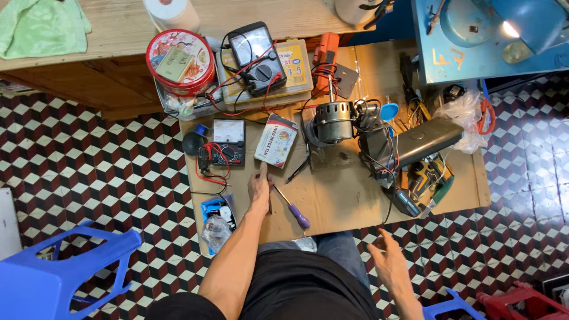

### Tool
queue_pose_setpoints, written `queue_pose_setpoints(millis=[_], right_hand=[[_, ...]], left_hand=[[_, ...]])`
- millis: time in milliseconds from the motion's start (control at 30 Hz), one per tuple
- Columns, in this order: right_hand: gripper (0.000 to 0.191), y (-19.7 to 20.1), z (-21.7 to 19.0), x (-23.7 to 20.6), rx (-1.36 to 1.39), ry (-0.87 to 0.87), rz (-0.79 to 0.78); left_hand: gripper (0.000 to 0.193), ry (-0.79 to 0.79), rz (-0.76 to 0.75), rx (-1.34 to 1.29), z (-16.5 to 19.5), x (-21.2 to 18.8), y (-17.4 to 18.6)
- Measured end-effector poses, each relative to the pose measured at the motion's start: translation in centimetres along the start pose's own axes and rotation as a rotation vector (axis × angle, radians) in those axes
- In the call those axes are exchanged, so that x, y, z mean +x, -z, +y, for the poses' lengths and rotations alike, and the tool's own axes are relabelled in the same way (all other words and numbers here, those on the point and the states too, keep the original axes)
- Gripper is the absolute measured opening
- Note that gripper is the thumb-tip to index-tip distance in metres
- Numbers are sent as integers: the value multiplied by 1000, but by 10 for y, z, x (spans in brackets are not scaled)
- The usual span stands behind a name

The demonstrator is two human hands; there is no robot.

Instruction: The person disassembles a handheld blender motor, uses a screwdriver to adjust internal components, and reassembles the unit. They handle the motor housing, shaft, and electrical wires, then reconnect the power cord and test the assembly.

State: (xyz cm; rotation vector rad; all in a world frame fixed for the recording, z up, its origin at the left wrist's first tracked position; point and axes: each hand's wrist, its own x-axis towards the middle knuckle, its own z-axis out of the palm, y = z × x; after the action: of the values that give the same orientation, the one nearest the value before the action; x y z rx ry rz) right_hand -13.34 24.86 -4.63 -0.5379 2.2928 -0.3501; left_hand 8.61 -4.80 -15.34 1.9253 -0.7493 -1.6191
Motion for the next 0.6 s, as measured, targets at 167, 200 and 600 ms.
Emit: queue_pose_setpoints(millis=[167,200,600], right_hand=[[63,51,-11,33,21,128,96],[63,60,-17,44,27,162,105],[61,120,-118,165,-99,650,146]], left_hand=[[74,-575,182,383,21,-10,-3],[70,-465,103,348,27,-18,-9],[78,-684,-150,337,91,-80,-118]])
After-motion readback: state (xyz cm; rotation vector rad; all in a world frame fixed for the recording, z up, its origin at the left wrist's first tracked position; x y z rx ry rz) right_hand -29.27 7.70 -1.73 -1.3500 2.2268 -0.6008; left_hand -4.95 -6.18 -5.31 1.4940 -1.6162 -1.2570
